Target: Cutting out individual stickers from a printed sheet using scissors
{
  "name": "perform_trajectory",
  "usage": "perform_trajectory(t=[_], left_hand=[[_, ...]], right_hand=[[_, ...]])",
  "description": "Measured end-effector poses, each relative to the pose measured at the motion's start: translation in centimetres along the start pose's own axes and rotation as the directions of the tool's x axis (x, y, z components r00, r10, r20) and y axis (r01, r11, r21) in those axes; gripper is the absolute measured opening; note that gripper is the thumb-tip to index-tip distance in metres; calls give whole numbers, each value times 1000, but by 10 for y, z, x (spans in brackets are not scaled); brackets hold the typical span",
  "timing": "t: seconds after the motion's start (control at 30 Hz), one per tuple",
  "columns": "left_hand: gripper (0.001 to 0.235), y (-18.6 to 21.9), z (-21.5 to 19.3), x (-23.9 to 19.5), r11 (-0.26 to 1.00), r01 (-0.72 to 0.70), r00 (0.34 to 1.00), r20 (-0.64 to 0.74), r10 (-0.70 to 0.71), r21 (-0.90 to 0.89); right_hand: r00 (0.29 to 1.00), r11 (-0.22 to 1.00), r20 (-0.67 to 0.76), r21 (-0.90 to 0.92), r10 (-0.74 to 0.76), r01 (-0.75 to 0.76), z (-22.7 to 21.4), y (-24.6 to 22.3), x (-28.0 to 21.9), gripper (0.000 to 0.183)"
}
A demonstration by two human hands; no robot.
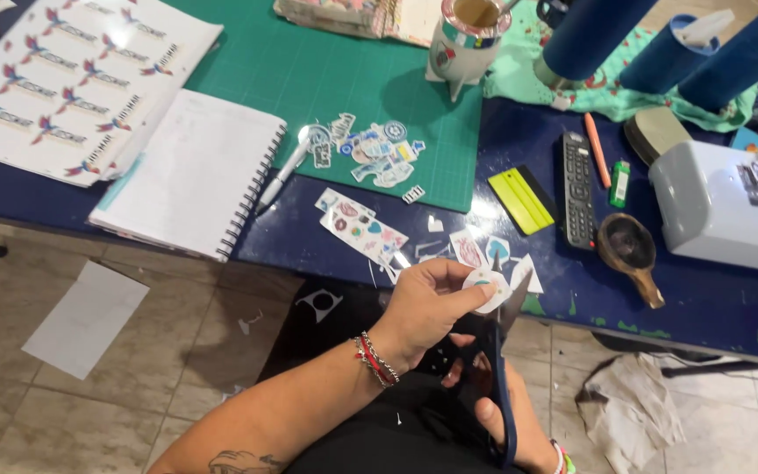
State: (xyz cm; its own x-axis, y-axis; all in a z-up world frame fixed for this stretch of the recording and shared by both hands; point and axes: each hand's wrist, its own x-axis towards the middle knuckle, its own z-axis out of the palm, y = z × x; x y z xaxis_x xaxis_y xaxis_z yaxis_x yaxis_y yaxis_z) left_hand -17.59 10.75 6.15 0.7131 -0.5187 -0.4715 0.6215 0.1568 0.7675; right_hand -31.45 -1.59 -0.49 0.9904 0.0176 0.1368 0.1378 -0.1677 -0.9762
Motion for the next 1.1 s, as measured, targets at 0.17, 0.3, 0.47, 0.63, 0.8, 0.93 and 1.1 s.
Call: perform_trajectory(t=[0.17, 0.3, 0.47, 0.63, 0.8, 0.93, 1.1], left_hand=[[21, -8, 2, -3, 997, -43, 999, 5, 42, 63], [17, -10, 4, -5, 994, -69, 998, 3, 69, 87], [17, -23, 4, 0, 996, -72, 997, -11, 73, 45], [15, -30, 3, 5, 993, -113, 993, 13, 113, -26], [16, -32, 1, 5, 979, -167, 981, 76, 176, -115], [16, -33, 0, 7, 985, -152, 987, 35, 155, -80], [13, -30, -2, 7, 986, -158, 985, 54, 161, -60]], right_hand=[[1000, 1000, -23, -19, -4, 4, 0, 2, -6, 83], [1000, 999, -15, -34, -3, 2, -2, -2, -5, 90], [999, 1000, -49, 9, 4, -4, -5, 6, -9, 87], [997, 1000, -73, -17, -2, 1, -6, 11, -9, 83], [998, 994, -63, 108, 14, -7, -5, 13, -8, 85], [998, 994, -62, 109, 31, -24, -6, 14, -8, 85], [996, 995, -75, 94, 43, -36, -8, 15, -10, 79]])
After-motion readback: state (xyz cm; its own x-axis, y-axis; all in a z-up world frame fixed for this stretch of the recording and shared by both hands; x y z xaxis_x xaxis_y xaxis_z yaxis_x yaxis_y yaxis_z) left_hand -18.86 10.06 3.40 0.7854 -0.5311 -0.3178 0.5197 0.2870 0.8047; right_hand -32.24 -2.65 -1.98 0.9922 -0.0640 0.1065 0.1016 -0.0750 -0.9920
